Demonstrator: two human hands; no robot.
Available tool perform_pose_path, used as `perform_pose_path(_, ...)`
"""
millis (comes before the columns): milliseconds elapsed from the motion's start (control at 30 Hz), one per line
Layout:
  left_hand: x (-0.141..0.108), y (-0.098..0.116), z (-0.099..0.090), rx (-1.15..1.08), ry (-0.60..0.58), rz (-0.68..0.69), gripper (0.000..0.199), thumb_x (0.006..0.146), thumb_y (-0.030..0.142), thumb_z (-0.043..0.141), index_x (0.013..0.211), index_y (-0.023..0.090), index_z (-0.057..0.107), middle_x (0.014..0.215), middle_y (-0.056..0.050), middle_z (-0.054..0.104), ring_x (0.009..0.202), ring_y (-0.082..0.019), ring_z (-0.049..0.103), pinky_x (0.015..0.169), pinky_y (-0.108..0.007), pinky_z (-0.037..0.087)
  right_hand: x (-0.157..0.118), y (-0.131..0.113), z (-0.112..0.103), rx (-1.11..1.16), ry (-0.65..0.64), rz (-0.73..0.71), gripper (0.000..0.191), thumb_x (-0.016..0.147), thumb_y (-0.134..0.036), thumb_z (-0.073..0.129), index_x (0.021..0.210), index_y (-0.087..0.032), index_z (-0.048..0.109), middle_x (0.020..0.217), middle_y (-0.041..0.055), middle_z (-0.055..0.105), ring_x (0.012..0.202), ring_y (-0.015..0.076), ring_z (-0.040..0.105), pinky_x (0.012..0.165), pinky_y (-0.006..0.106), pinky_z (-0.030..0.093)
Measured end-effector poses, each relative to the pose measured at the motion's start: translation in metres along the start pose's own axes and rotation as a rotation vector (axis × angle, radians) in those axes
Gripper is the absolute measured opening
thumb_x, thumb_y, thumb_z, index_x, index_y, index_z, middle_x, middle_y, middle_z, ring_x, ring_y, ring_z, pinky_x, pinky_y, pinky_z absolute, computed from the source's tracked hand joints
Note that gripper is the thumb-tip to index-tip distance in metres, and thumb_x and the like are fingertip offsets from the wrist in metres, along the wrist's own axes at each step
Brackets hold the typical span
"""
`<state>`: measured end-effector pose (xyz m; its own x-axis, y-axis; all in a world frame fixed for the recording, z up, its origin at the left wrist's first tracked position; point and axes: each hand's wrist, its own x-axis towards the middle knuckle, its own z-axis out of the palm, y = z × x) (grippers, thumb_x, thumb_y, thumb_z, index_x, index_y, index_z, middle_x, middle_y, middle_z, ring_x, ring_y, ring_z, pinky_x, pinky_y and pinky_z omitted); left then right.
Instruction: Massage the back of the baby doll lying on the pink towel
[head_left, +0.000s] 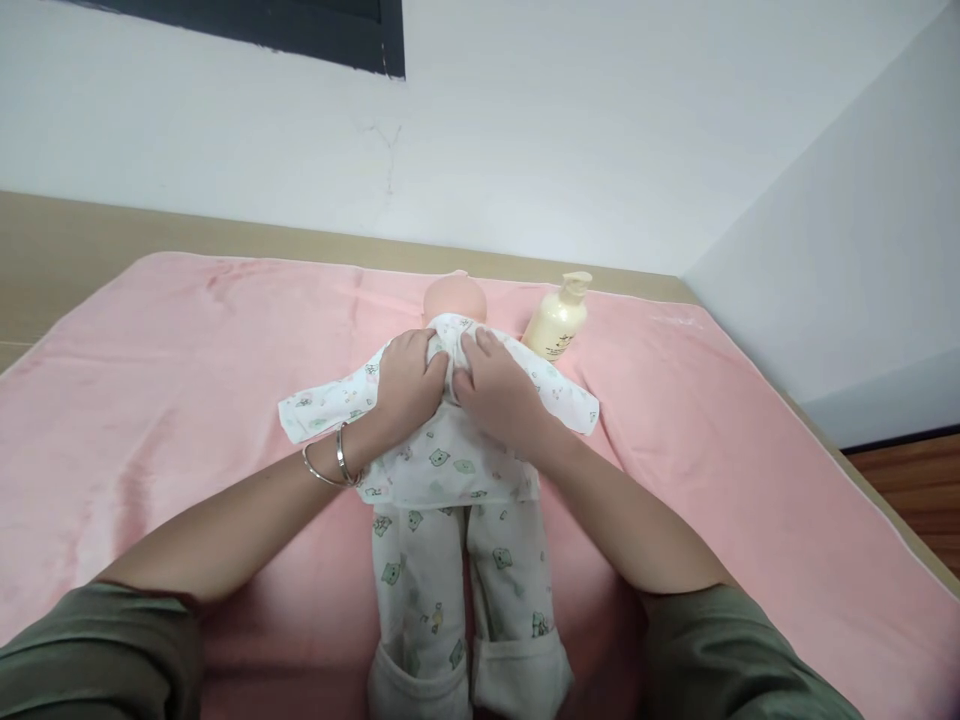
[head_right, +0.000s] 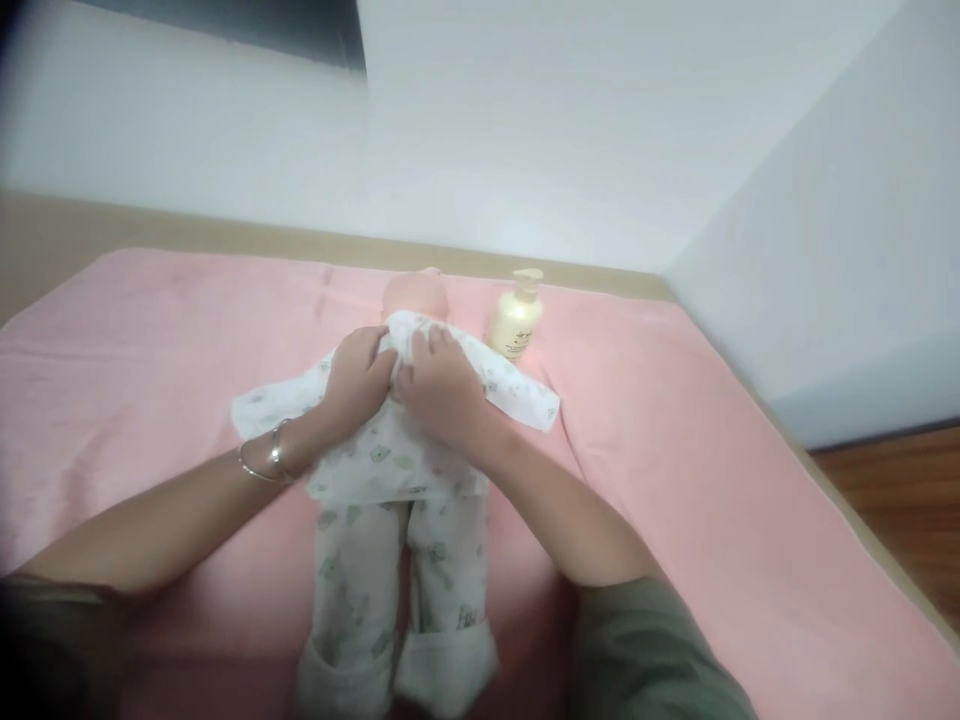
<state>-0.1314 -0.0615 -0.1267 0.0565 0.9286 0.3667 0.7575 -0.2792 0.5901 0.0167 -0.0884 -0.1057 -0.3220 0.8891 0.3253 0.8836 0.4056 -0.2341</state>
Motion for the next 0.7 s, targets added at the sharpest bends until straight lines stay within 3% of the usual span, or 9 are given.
perform_pose_path(100,-0.004,0.003,0.002,0.017,0.031,-0.026,0.046,0.089,0.030,0.038,0.125,0.013,0.062,0.123,-0.016,0.068,0.119,-0.032,0.060,0.108,-0.049,0.046,0.013,0.009,0.006,0.064,0.031,0.144,0.056,0.095,-0.027,0.036,0.140,0.001,0.052,0.149,0.0255,0.053,0.144,0.0371,0.044,0.121,0.055,0.036)
perform_pose_path(167,-0.004,0.003,0.003,0.024,0.021,-0.013,0.048,0.090,0.030,0.037,0.127,0.011,0.061,0.124,-0.016,0.068,0.119,-0.032,0.060,0.109,-0.050,0.046,0.016,0.010,0.009,0.097,0.046,0.165,0.057,0.094,-0.027,0.036,0.141,0.002,0.050,0.151,0.0255,0.051,0.145,0.0371,0.042,0.124,0.056,0.032)
perform_pose_path(300,-0.003,0.007,-0.001,0.064,0.002,-0.001,0.046,0.092,0.027,0.037,0.127,0.011,0.061,0.126,-0.017,0.067,0.119,-0.031,0.060,0.109,-0.049,0.047,0.015,0.009,0.008,0.117,0.068,0.151,0.056,0.091,-0.026,0.039,0.138,0.000,0.052,0.147,0.0253,0.054,0.142,0.0377,0.043,0.123,0.057,0.030)
perform_pose_path(500,-0.021,0.031,-0.011,0.308,-0.087,0.108,0.045,0.096,0.022,0.035,0.132,0.004,0.055,0.135,-0.026,0.058,0.129,-0.040,0.053,0.108,-0.059,0.043,0.028,0.024,-0.002,0.222,-0.020,0.160,0.050,0.080,-0.035,0.053,0.124,-0.011,0.060,0.120,0.0180,0.069,0.111,0.0347,0.061,0.102,0.050,0.049)
perform_pose_path(600,-0.024,0.034,-0.014,0.335,-0.112,0.139,0.045,0.096,0.022,0.036,0.133,0.004,0.054,0.135,-0.027,0.057,0.128,-0.041,0.052,0.106,-0.060,0.044,0.029,0.024,-0.002,0.142,0.001,0.148,0.049,0.083,-0.033,0.050,0.123,-0.007,0.060,0.118,0.0194,0.068,0.111,0.0350,0.060,0.105,0.051,0.046)
perform_pose_path(700,-0.011,0.028,-0.019,0.314,-0.149,0.121,0.037,0.092,0.021,0.036,0.117,0.007,0.059,0.120,-0.024,0.064,0.114,-0.038,0.058,0.100,-0.055,0.048,0.018,0.011,-0.003,0.026,-0.038,0.101,0.051,0.089,-0.028,0.043,0.130,0.000,0.057,0.128,0.0249,0.064,0.121,0.0375,0.056,0.111,0.053,0.041)
